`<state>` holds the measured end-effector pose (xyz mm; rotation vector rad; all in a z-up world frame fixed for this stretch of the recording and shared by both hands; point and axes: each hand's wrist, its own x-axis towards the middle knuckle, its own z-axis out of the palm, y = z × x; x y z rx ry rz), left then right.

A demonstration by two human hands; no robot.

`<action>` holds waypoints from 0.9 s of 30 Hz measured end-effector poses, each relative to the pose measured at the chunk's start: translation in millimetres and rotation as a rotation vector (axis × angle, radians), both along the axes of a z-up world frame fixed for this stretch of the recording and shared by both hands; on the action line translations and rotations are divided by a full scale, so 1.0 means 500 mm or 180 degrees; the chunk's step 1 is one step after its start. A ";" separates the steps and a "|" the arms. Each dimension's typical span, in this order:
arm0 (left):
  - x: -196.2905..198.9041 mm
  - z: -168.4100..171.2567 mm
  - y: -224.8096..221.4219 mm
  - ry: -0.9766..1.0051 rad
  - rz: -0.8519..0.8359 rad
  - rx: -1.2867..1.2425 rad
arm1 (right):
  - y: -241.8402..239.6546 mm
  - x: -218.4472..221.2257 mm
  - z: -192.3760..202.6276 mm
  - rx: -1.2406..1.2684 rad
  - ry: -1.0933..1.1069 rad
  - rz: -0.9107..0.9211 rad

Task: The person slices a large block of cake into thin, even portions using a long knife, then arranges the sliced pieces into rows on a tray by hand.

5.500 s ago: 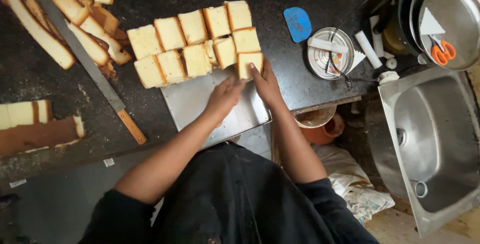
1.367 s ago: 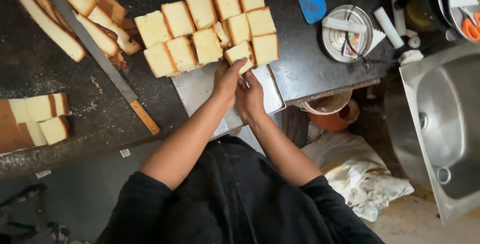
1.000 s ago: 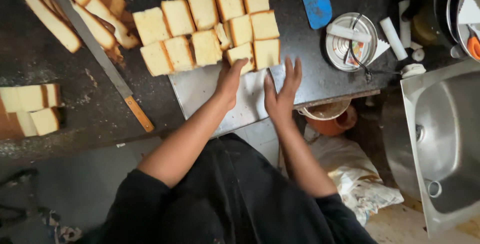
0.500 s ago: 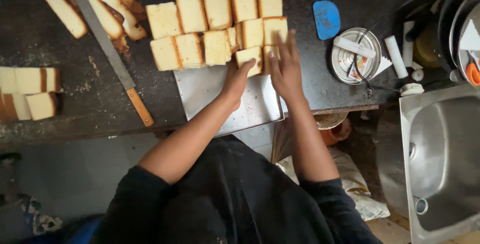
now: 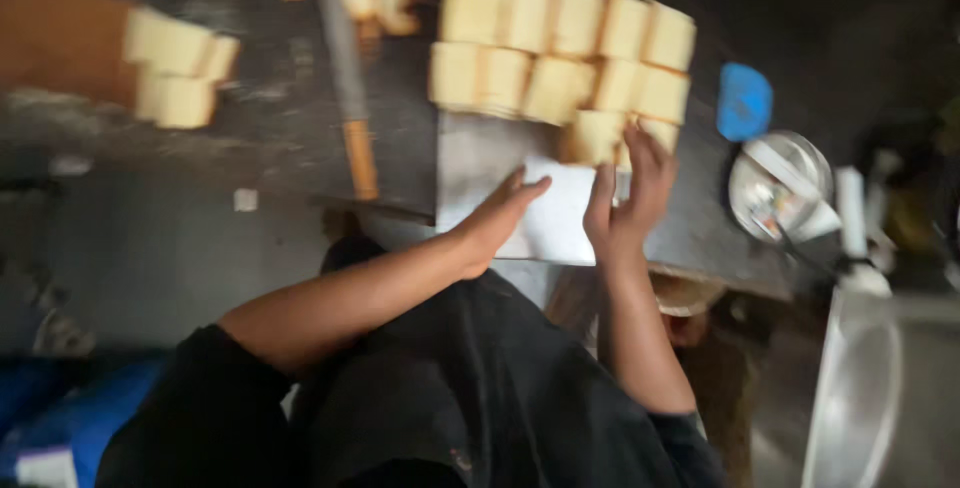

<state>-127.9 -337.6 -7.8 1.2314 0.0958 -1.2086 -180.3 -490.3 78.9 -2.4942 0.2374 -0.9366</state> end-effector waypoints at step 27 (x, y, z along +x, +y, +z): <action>0.626 -0.167 1.152 -0.2583 0.1156 0.2433 | 0.910 0.513 -0.336 0.5241 0.2202 0.0541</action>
